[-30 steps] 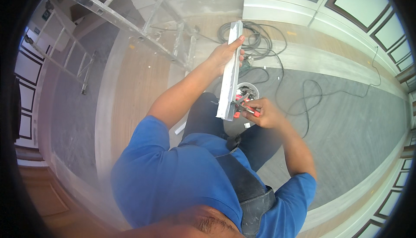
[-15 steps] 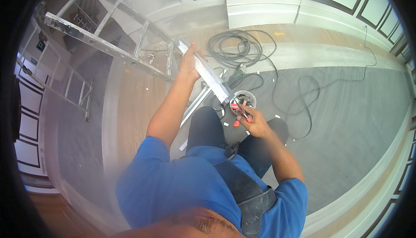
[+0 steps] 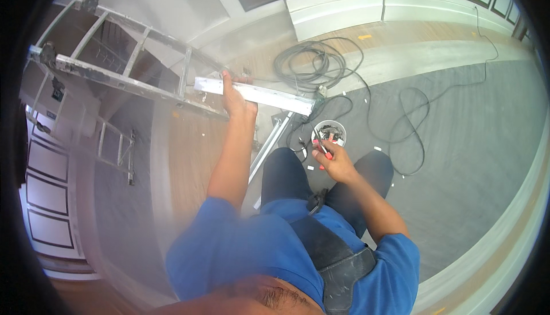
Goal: The person sits on the floor and uses red-handled pliers to strip and trim a white metal profile. They repeatedly bend and pull sections of the profile to remove material, working on the same piece throughout the clip.
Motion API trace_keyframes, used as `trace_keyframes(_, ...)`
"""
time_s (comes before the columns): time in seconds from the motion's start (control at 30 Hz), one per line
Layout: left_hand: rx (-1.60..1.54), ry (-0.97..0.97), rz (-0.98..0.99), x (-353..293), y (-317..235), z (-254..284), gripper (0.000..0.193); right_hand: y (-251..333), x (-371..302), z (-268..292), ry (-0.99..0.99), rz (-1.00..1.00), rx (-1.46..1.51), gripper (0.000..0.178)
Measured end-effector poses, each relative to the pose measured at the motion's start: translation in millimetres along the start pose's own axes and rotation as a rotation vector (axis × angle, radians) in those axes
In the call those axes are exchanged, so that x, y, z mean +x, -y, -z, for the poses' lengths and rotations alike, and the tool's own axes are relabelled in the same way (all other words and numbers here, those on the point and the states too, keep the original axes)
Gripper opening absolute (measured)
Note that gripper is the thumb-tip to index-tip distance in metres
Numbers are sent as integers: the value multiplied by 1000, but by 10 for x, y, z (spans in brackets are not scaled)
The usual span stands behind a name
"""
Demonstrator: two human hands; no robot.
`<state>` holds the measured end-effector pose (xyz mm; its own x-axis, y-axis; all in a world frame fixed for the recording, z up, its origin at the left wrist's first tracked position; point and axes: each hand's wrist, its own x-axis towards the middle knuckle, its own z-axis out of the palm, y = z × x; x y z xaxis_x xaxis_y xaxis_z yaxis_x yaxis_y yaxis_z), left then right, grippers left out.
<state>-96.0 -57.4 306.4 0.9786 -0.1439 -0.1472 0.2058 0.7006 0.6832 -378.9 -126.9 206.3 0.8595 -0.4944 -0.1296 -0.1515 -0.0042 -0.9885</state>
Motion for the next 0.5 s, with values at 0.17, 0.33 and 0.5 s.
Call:
trace_keyframes(0.17, -69, -11, 81, -129, 18, -47, 56, -86, 134, -164, -72, -48, 110, 30)
trace_keyframes(0.33, -92, -23, 123, -246, 96, -82, 56, -78, 253, -271, -151, -24, 213, 31)
trace_keyframes(0.5, -123, -53, 136, -292, 104, -88, 52, -135, 388, -361, -279, 3, 171, 33)
